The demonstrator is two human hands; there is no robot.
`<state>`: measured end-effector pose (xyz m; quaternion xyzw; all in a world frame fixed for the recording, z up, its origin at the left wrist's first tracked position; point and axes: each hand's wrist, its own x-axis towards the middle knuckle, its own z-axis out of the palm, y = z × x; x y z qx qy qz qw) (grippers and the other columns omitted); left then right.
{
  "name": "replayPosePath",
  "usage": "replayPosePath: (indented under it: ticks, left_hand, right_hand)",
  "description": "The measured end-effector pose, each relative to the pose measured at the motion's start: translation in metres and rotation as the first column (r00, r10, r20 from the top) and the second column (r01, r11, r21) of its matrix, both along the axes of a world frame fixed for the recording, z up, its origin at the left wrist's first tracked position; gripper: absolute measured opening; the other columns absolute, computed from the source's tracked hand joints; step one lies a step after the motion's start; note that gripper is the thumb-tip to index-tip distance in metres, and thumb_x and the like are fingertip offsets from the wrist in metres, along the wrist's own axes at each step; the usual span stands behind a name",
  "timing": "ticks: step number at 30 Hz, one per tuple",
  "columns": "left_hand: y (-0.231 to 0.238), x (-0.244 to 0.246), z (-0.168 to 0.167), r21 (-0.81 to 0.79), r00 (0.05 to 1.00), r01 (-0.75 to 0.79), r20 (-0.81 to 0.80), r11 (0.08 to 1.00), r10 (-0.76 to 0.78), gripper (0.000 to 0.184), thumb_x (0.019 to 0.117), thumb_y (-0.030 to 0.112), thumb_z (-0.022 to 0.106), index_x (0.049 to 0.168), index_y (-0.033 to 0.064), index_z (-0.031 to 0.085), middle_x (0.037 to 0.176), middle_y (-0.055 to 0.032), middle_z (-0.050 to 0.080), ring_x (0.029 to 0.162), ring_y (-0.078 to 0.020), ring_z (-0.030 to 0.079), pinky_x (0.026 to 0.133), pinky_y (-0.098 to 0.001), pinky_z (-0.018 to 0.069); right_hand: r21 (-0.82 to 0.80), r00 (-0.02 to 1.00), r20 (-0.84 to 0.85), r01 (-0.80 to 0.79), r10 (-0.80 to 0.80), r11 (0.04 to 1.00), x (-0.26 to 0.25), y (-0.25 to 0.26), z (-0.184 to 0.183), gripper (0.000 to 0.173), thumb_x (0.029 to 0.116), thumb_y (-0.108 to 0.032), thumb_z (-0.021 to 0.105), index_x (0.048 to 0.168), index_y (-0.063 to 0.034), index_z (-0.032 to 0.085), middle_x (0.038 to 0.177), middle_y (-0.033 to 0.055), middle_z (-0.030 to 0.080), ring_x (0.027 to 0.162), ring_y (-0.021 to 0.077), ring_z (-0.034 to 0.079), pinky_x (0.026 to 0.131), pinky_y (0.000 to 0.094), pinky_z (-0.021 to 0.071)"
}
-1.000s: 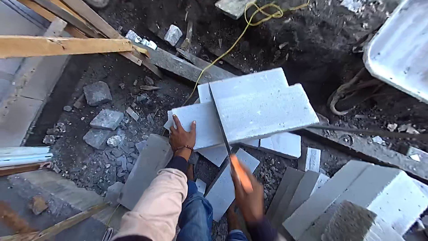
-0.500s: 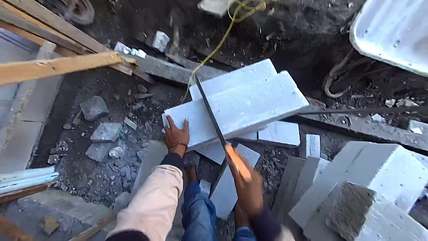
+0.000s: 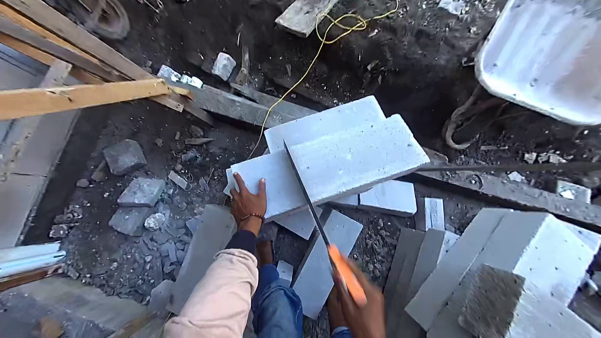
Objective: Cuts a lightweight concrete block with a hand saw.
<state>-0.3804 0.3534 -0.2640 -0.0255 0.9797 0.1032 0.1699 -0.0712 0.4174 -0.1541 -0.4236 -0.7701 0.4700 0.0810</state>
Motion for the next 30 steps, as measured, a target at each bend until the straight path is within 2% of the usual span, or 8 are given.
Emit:
replayPosePath:
  ticks: [3, 9, 11, 15, 17, 20, 26, 30]
  left_hand:
    - [0.012, -0.019, 0.003, 0.001, 0.999, 0.041, -0.02, 0.999, -0.041, 0.094, 0.0944, 0.076, 0.045, 0.166, 0.0199, 0.018, 0.144, -0.0324, 0.052, 0.119, -0.0502, 0.061, 0.096, -0.0671, 0.0486]
    - [0.001, -0.002, 0.001, 0.002, 0.997, 0.068, -0.038, 0.998, -0.068, 0.093, 0.0962, 0.074, 0.044, 0.166, 0.0189, 0.017, 0.151, -0.0332, 0.044, 0.128, -0.0521, 0.054, 0.101, -0.0697, 0.0432]
    - [-0.01, 0.007, 0.0, -0.026, 0.997, 0.067, -0.021, 0.997, -0.068, 0.092, 0.0964, 0.074, 0.042, 0.166, 0.0209, 0.015, 0.153, -0.0321, 0.043, 0.13, -0.0515, 0.053, 0.102, -0.069, 0.0436]
    - [0.004, -0.005, 0.009, -0.021, 0.993, 0.108, -0.041, 0.994, -0.109, 0.09, 0.0982, 0.072, 0.043, 0.165, 0.0155, 0.019, 0.148, -0.0343, 0.047, 0.13, -0.0521, 0.053, 0.103, -0.069, 0.0429]
    - [0.0, 0.0, 0.011, -0.031, 0.992, 0.127, -0.023, 0.991, -0.127, 0.091, 0.0978, 0.071, 0.044, 0.165, 0.0143, 0.02, 0.146, -0.0336, 0.049, 0.131, -0.051, 0.052, 0.105, -0.0681, 0.0417]
    - [-0.001, 0.0, 0.002, -0.017, 0.99, 0.115, -0.077, 0.993, -0.116, 0.092, 0.0969, 0.071, 0.046, 0.165, 0.0142, 0.021, 0.144, -0.0324, 0.052, 0.128, -0.0497, 0.055, 0.103, -0.0669, 0.0441]
    - [0.006, -0.006, 0.006, -0.029, 0.99, 0.122, -0.069, 0.992, -0.124, 0.091, 0.0976, 0.071, 0.045, 0.164, 0.0139, 0.022, 0.145, -0.0322, 0.051, 0.128, -0.0499, 0.055, 0.104, -0.0668, 0.044]
    - [0.008, -0.003, 0.006, -0.025, 0.996, 0.081, -0.031, 0.996, -0.081, 0.09, 0.0978, 0.071, 0.044, 0.166, 0.0177, 0.018, 0.149, -0.0332, 0.046, 0.132, -0.0511, 0.052, 0.105, -0.0677, 0.0419]
  right_hand:
    - [-0.028, 1.0, 0.003, 0.026, -0.026, 0.999, -0.087, 0.049, -0.026, 0.048, 0.1003, -0.05, 0.06, 0.138, -0.0218, 0.066, 0.094, 0.0016, 0.077, 0.08, 0.0164, 0.073, 0.072, 0.0469, 0.0616]
    - [-0.078, 1.0, 0.005, 0.011, -0.01, 0.997, 0.076, -0.031, 0.003, 0.047, 0.1018, -0.033, 0.064, 0.138, -0.0029, 0.063, 0.118, 0.0101, 0.075, 0.104, 0.0181, 0.074, 0.092, 0.0431, 0.0618]
    - [-0.048, 0.996, 0.085, 0.013, -0.009, 0.999, 0.019, -0.016, -0.004, 0.045, 0.1008, -0.043, 0.062, 0.133, -0.0121, 0.069, 0.102, 0.0033, 0.078, 0.089, 0.0153, 0.075, 0.078, 0.0418, 0.0638]
    - [-0.264, 0.987, 0.155, -0.002, 0.044, 0.965, -0.126, 0.056, -0.003, 0.05, 0.1021, -0.054, 0.056, 0.135, -0.0166, 0.063, 0.099, 0.0151, 0.073, 0.09, 0.035, 0.072, 0.077, 0.0616, 0.0572]
    - [-0.173, 0.99, 0.142, 0.002, 0.023, 0.985, -0.048, 0.011, -0.016, 0.053, 0.1021, -0.055, 0.054, 0.144, -0.0228, 0.058, 0.1, 0.0068, 0.076, 0.087, 0.0249, 0.074, 0.075, 0.0527, 0.0618]
    - [-0.045, 0.997, 0.071, 0.031, -0.028, 0.998, 0.06, -0.035, -0.01, 0.051, 0.1014, -0.046, 0.061, 0.142, -0.0147, 0.063, 0.101, 0.0058, 0.078, 0.084, 0.0194, 0.076, 0.072, 0.0475, 0.0637]
    - [-0.252, 0.984, 0.172, -0.007, 0.051, 0.968, -0.118, 0.055, -0.014, 0.05, 0.1014, -0.054, 0.056, 0.135, -0.0178, 0.064, 0.1, 0.0119, 0.075, 0.092, 0.0317, 0.073, 0.081, 0.0591, 0.0576]
    - [-0.105, 0.999, 0.017, 0.035, -0.034, 0.994, 0.044, -0.019, -0.014, 0.048, 0.1014, -0.042, 0.062, 0.139, -0.0115, 0.064, 0.104, 0.004, 0.078, 0.089, 0.0156, 0.076, 0.077, 0.0437, 0.0644]
